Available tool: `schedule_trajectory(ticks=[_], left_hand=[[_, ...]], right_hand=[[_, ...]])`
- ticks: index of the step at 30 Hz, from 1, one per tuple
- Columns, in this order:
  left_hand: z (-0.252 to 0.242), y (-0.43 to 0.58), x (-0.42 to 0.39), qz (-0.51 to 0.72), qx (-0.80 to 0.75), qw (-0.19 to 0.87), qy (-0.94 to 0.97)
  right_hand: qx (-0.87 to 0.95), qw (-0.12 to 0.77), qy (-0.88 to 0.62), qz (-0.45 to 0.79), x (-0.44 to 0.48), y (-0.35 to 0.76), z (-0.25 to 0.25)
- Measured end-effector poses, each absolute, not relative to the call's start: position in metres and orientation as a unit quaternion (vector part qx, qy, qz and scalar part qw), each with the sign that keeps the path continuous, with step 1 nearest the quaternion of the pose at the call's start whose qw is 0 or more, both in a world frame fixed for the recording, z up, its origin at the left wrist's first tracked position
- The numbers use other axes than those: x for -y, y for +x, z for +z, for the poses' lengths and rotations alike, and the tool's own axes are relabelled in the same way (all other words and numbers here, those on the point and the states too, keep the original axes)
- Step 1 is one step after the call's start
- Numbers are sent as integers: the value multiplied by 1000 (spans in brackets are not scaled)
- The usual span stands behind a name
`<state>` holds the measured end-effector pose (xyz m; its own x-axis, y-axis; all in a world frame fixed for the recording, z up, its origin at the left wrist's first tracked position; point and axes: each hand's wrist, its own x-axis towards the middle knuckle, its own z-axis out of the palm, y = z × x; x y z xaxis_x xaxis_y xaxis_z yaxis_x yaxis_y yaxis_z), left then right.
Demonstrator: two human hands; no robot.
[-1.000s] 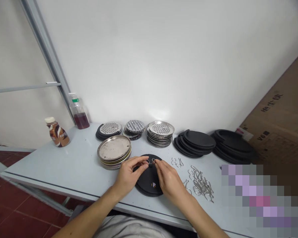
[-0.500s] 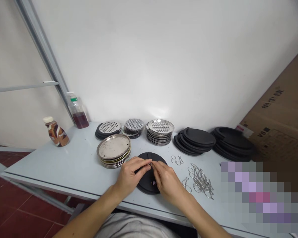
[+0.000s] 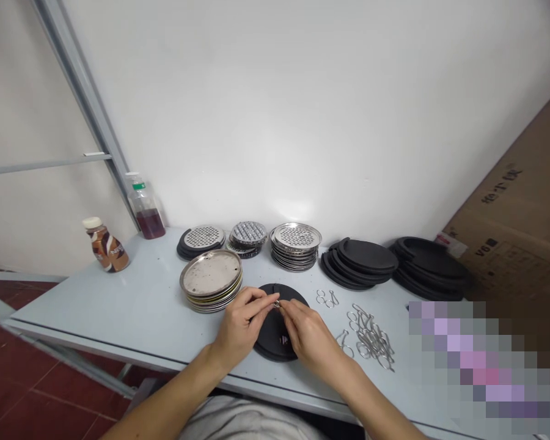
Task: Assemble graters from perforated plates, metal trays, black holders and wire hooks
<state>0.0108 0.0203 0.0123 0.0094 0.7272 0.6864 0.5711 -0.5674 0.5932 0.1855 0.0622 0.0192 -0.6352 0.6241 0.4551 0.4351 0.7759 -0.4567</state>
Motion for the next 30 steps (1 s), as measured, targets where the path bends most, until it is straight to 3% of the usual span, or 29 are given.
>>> schedule_trajectory(ticks=[8,14,23,30], left_hand=[[16,8,-21,542,-506,110,662],[15,9,-23,569,-533,136,612],[28,10,-14,512,-475,184,692],[23,11,-18,514,-544,187,636]], right_hand=[[889,301,-295,178,-61,185,20],[873,347,-303,159,-60,184,21],[869,379,-286,139,-61,184,17],[844,398,-335,127,-66,191,21]])
